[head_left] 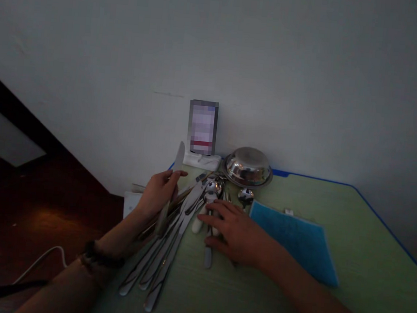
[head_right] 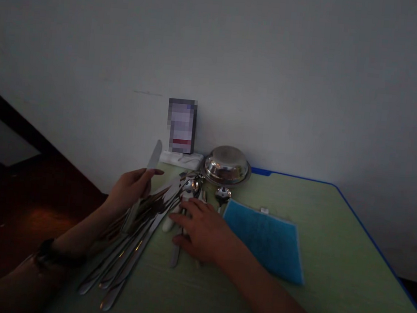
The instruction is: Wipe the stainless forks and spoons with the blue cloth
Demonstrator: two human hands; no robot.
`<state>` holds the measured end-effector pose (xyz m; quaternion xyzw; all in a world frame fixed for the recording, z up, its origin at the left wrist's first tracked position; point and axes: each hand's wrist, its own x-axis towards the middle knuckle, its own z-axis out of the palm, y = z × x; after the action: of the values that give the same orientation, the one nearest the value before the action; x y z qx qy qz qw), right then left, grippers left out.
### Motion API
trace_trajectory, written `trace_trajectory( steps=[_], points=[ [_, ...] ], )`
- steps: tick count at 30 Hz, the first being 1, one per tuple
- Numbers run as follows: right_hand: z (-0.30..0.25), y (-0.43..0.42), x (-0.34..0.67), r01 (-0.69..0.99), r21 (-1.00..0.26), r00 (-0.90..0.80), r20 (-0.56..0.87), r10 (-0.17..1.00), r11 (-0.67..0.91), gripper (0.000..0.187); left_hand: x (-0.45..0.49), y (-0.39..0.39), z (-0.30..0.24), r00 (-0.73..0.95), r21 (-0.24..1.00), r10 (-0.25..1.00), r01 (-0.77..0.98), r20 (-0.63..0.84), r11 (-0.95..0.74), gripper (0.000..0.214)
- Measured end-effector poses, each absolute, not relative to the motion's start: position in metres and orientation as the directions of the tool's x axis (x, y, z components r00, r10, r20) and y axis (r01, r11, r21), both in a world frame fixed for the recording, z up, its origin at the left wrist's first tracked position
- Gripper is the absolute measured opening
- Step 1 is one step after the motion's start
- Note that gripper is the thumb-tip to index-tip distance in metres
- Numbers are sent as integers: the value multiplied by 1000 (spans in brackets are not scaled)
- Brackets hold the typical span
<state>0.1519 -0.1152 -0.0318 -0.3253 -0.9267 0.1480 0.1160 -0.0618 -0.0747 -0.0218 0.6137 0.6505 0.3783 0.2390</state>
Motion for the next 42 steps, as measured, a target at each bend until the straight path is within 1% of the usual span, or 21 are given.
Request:
trace_trajectory(
  steps=[3, 6, 9, 12, 14, 18, 22, 29, 32, 34, 36, 39, 40, 42],
  points=[
    [-25, -115, 153, 576, -375, -740, 138, 658, 726, 36, -69, -74, -19, -65, 657, 991, 753, 116, -28, 43],
    [-24, -115, 152, 595, -378, -717, 151, 681, 710, 34, -71, -73, -23, 6, 526, 996, 849, 86, -51, 50],
    [-27, -116, 152, 598, -382, -712, 151, 686, 705, 34, -69, -72, -30, 57, 383, 992, 919, 116, -98, 46],
    [-28, -115, 152, 596, -386, -712, 150, 686, 704, 33, -67, -75, -32, 71, 251, 985, 962, 159, -109, 42],
    [-28, -115, 153, 599, -383, -711, 148, 687, 703, 33, -66, -80, -31, 77, 186, 987, 977, 143, -103, 45],
    [-28, -116, 152, 602, -378, -709, 152, 689, 703, 33, -69, -91, -26, 115, 109, 993, 987, 33, -118, 46],
    [-29, -116, 151, 602, -381, -707, 154, 690, 702, 33, -77, -93, -22, 136, 98, 989, 987, -53, -131, 37],
    [-27, -118, 151, 596, -390, -707, 160, 689, 702, 33, -88, -90, -16, 135, 141, 981, 983, -137, -115, 27],
    [-29, -119, 151, 591, -395, -708, 163, 687, 703, 32, -89, -88, -12, 116, 178, 978, 980, -172, -85, 21],
    [-30, -120, 152, 604, -414, -687, 163, 708, 681, 35, -90, -86, -9, 106, 226, 970, 972, -217, -55, 18],
    [-31, -121, 152, 623, -438, -655, 162, 738, 648, 42, -90, -84, -6, 97, 285, 955, 958, -280, -13, 19],
    [-28, -122, 153, 629, -482, -623, 156, 766, 610, 53, -89, -82, -2, 96, 347, 931, 937, -353, 35, 26],
    [-26, -121, 153, 638, -487, -609, 154, 778, 596, 53, -88, -81, 0, 97, 355, 923, 934, -372, 45, 29],
    [-20, -121, 155, 681, -473, -560, 157, 813, 560, 45, -86, -78, 5, 98, 355, 900, 933, -424, 66, 33]
  ],
)
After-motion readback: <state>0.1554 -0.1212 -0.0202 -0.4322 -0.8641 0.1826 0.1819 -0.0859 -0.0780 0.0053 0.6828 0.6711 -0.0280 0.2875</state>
